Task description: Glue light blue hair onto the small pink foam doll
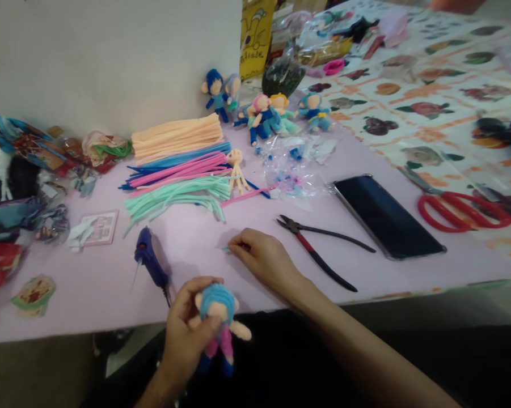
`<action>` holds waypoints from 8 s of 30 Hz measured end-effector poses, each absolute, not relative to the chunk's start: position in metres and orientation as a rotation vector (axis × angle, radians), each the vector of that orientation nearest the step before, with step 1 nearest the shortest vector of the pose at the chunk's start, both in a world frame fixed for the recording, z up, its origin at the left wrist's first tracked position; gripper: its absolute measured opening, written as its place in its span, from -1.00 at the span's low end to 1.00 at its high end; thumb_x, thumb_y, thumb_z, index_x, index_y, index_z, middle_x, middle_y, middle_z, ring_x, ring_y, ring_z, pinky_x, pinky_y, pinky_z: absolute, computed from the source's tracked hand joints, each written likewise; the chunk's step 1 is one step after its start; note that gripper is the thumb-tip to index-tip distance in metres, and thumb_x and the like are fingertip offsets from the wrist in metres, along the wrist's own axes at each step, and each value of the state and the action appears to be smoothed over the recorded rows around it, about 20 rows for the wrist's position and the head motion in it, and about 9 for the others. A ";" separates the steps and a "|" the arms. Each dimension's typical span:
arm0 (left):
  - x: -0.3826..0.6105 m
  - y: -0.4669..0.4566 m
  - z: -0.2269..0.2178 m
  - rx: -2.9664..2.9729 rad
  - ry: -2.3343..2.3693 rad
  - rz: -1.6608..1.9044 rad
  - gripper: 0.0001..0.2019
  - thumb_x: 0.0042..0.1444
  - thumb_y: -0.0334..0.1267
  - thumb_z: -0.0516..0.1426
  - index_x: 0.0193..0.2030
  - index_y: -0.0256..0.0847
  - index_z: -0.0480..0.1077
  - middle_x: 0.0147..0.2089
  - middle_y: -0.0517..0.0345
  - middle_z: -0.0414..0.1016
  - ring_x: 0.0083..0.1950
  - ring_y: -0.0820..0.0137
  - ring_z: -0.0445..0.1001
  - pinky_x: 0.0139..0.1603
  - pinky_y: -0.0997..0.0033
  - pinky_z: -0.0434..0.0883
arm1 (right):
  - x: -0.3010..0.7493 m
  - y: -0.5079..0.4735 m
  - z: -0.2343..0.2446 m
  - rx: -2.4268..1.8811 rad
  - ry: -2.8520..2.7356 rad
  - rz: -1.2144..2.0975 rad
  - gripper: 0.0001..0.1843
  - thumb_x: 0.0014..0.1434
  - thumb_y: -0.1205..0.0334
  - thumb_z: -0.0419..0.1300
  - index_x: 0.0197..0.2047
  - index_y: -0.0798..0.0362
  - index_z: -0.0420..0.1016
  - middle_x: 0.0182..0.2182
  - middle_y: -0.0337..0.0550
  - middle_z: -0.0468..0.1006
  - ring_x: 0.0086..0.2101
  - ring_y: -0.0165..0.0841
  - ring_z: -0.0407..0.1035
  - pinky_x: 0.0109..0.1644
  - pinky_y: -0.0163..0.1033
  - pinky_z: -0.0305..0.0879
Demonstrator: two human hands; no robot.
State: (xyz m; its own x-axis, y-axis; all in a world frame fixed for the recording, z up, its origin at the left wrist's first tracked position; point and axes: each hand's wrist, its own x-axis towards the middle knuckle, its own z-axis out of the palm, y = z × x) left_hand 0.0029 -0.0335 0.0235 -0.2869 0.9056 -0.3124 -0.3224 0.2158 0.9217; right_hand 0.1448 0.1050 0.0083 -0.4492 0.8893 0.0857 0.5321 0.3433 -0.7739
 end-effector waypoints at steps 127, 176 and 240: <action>-0.048 -0.018 0.019 0.947 1.642 1.940 -0.66 -0.03 -0.37 0.30 -0.07 -0.11 0.44 0.02 0.03 0.53 0.02 0.26 0.52 0.00 0.28 0.47 | 0.114 0.026 0.070 -1.044 -1.803 1.612 -0.74 0.12 0.19 0.11 -0.56 -0.01 0.17 -0.64 -0.35 0.21 -0.63 -0.49 0.07 -0.60 -0.37 0.07; -0.047 -0.018 0.019 0.878 1.605 1.945 -0.60 -0.07 -0.45 0.31 -0.06 -0.07 0.48 -0.01 0.12 0.55 0.00 0.34 0.53 0.01 0.40 0.46 | 0.114 0.026 0.061 -0.956 -1.898 1.596 -0.77 0.14 0.27 0.06 -0.54 -0.01 0.16 -0.63 -0.35 0.21 -0.62 -0.49 0.07 -0.60 -0.38 0.09; -0.059 -0.057 0.009 0.261 1.122 1.617 -0.52 0.01 -0.01 0.25 0.07 -0.14 0.46 -0.03 -0.11 0.57 0.01 0.05 0.52 0.08 -0.04 0.38 | 0.047 0.117 0.035 -1.183 -2.369 1.210 -0.72 0.03 0.13 0.28 -0.23 0.13 0.48 -0.33 -0.05 0.52 -0.38 -0.27 0.38 -0.34 -0.26 0.21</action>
State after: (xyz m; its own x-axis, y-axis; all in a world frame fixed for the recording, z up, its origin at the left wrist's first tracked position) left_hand -0.0589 -0.0567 0.0092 -0.3789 0.8494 -0.3673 -0.6413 0.0452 0.7660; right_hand 0.0471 0.1172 0.0353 -0.6478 0.7475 -0.1472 0.5574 0.3334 -0.7604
